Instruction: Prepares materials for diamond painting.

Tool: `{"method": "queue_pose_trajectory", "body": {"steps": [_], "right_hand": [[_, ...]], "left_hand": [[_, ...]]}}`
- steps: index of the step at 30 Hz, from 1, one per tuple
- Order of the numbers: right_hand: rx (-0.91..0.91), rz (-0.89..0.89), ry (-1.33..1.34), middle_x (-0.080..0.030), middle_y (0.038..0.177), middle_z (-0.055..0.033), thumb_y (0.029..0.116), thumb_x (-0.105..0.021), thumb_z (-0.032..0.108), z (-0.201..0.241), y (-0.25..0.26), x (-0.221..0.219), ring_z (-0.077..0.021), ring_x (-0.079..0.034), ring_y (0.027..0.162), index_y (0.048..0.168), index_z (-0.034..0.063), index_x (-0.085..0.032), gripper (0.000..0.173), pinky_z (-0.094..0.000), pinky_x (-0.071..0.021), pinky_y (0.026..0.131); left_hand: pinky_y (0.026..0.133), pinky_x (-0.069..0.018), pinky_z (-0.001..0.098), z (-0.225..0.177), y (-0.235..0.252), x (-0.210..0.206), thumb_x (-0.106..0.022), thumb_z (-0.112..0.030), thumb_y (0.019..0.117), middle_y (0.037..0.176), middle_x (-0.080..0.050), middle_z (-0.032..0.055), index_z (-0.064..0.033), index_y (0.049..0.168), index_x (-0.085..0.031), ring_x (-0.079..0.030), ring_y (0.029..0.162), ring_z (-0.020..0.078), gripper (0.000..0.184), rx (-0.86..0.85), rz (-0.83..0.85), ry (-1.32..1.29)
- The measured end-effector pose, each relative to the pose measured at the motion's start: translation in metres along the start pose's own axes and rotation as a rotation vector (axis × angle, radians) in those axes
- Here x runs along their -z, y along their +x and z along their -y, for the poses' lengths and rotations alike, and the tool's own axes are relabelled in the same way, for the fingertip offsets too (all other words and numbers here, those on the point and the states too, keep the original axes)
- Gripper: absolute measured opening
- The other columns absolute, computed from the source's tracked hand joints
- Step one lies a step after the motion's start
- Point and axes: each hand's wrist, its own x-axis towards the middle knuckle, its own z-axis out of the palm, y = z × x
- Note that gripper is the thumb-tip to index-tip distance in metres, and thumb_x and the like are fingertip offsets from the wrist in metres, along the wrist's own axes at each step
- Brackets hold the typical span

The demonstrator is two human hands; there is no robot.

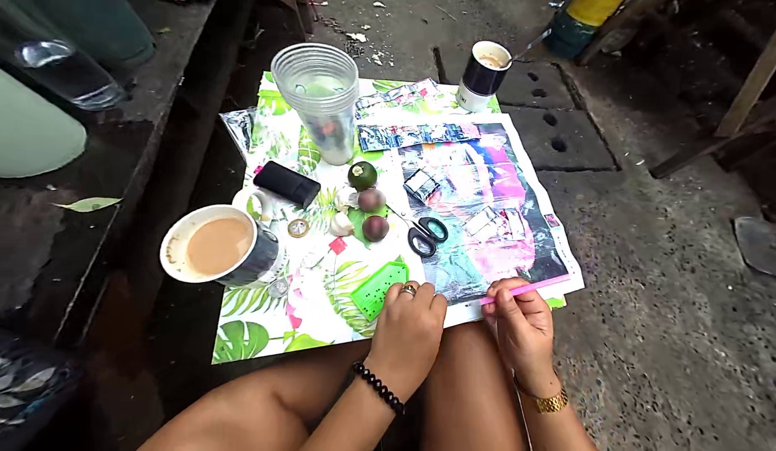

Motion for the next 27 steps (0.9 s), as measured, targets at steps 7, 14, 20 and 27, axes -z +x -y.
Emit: {"method": "queue_pose_trajectory", "body": {"steps": [7,14,20,27], "right_hand": [[0.212,0.206,-0.355,-0.065,0.089,0.0054,0.1096,-0.049,0.024,-0.006,0.01,0.001,0.0042,-0.061,0.076,0.1,0.0089,-0.064,0.023,-0.0127,-0.0526,0.067],[0.283,0.331,-0.55,-0.063,0.084,-0.0049,0.1092,-0.046,0.02,-0.019,0.019,-0.003,-0.0013,-0.058,0.072,0.095,0.0001,-0.061,0.029,-0.016,-0.0501,0.068],[0.295,0.316,-0.585,-0.061,0.083,-0.004,0.1092,-0.045,0.019,-0.024,0.019,-0.001,-0.0008,-0.057,0.074,0.095,0.0008,-0.06,0.028,-0.0149,-0.0493,0.071],[0.312,0.322,-0.628,-0.06,0.084,-0.0039,0.1093,-0.046,0.02,-0.024,0.019,-0.001,-0.0007,-0.057,0.075,0.095,0.0012,-0.06,0.028,-0.0146,-0.0494,0.073]], "left_hand": [[0.078,-0.0558,0.0454,0.002,0.006,0.0,-0.058,-0.012,0.0965,0.085,-0.072,0.01,-0.0058,0.086,-0.073,-0.073,0.084,0.0286,0.019,0.034,-0.023,-0.018],[0.076,-0.0565,0.044,0.006,0.005,-0.001,-0.059,-0.005,0.0934,0.086,-0.073,0.0106,-0.0052,0.088,-0.075,-0.073,0.084,0.0282,0.016,0.025,-0.037,-0.024],[0.081,-0.0559,0.0469,0.009,0.003,-0.002,-0.059,-0.001,0.0912,0.086,-0.073,0.01,-0.0062,0.091,-0.077,-0.073,0.083,0.0277,0.018,0.02,-0.054,-0.044],[0.086,-0.0559,0.0466,0.008,0.004,-0.001,-0.059,-0.001,0.0922,0.082,-0.072,0.0094,-0.0065,0.099,-0.078,-0.073,0.079,0.0266,0.02,0.036,-0.072,-0.026]]}}
